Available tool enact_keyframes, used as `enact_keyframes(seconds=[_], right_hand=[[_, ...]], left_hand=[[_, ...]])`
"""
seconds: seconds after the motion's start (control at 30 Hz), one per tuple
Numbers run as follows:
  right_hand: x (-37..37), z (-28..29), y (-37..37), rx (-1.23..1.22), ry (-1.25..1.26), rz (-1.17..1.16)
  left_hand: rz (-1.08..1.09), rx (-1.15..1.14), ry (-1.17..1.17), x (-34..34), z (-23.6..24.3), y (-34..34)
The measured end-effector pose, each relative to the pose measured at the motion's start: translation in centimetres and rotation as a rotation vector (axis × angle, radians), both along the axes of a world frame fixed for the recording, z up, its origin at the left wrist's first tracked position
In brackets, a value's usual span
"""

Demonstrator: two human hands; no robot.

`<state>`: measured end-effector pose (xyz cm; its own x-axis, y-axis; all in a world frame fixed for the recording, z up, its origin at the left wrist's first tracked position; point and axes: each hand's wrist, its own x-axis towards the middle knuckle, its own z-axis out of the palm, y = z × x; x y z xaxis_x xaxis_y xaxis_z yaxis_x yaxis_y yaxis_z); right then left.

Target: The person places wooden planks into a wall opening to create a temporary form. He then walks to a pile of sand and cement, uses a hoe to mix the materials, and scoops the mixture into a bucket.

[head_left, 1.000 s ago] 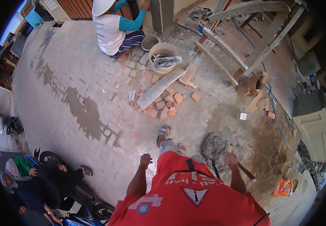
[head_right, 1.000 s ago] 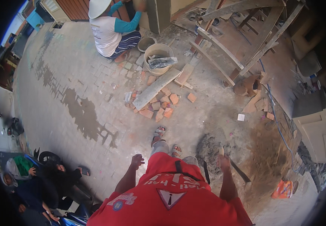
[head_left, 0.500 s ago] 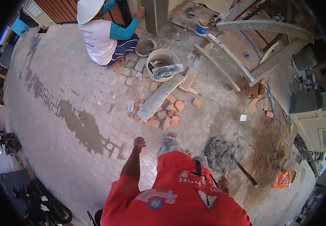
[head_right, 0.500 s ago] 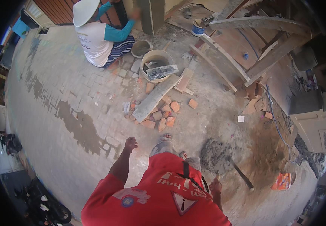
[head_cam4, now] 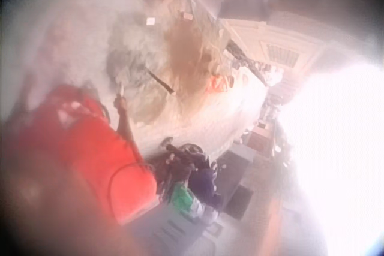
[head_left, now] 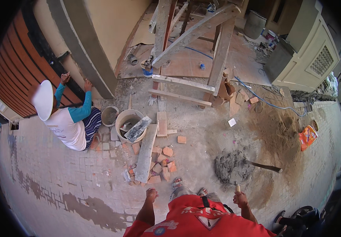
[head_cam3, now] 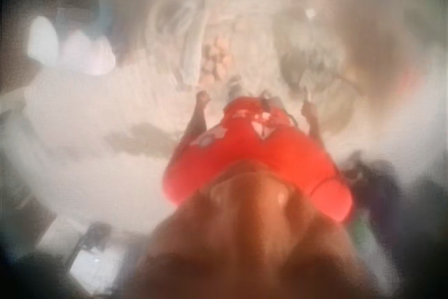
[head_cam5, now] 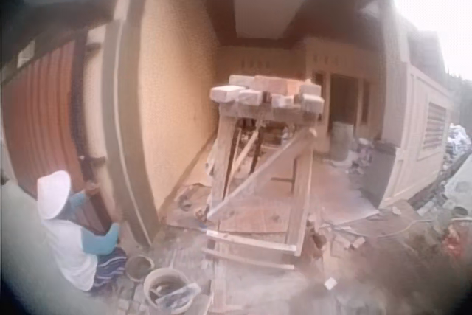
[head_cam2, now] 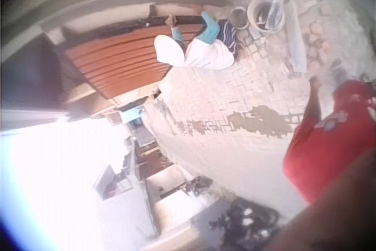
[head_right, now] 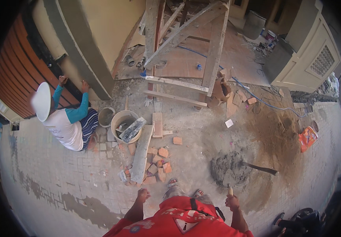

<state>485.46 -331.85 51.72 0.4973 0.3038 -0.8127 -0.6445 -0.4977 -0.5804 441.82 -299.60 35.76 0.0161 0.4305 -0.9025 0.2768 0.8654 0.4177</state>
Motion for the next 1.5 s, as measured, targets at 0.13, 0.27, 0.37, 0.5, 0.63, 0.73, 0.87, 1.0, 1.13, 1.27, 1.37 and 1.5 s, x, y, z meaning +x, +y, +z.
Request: enact_keyframes(seconds=[0.13, 0.27, 0.37, 0.5, 0.63, 0.73, 0.87, 1.0, 1.13, 1.27, 1.37, 1.5], right_hand=[[-2.1, -0.7, -4.8, -0.049, -0.031, -0.083], [-4.7, -1.0, -10.6, -0.084, -0.001, -0.250], [-6.8, -1.3, -16.0, -0.099, 0.019, -0.381], [-9.6, -3.8, -23.8, -0.064, 0.071, -0.588], [-11.4, -9.0, -32.7, -0.048, 0.155, -0.670], [-11.7, -10.2, -40.0, -0.080, 0.149, -0.706], [-10.1, -9.8, -48.6, -0.065, 0.170, -0.835], [-7.1, -9.2, -54.9, 0.001, 0.141, -0.930], [-3.4, -9.6, -62.0, 0.022, 0.131, -1.097], [1.8, -9.7, -66.9, 0.043, 0.079, -1.095], [6.2, -9.3, -72.6, 0.040, 0.061, -1.118], [10.2, -6.3, -78.0, -0.009, 0.038, -1.149]], left_hand=[[-0.191, -0.008, 0.087, 1.3, -0.2, 0.3], [-0.312, -0.001, 0.162, 3.0, 0.3, 0.9], [-0.362, 0.118, 0.189, 5.4, -0.7, 1.0], [-0.481, 0.205, 0.271, 10.3, -1.2, 0.8], [-0.733, 0.410, 0.108, 17.6, 1.8, -4.0], [-0.958, 0.475, 0.213, 24.9, 4.2, -12.3], [-1.289, 0.516, 0.135, 30.3, 5.7, -22.8], [-1.667, 0.506, 0.159, 33.9, 3.7, -30.3], [-1.494, 0.271, 0.195, 39.6, 3.1, -38.3], [-1.170, 0.236, 0.162, 43.6, -1.1, -43.6], [-1.242, 0.239, 0.337, 50.7, -3.2, -49.3], [-1.399, 0.287, 0.271, 60.8, -4.3, -57.8]])
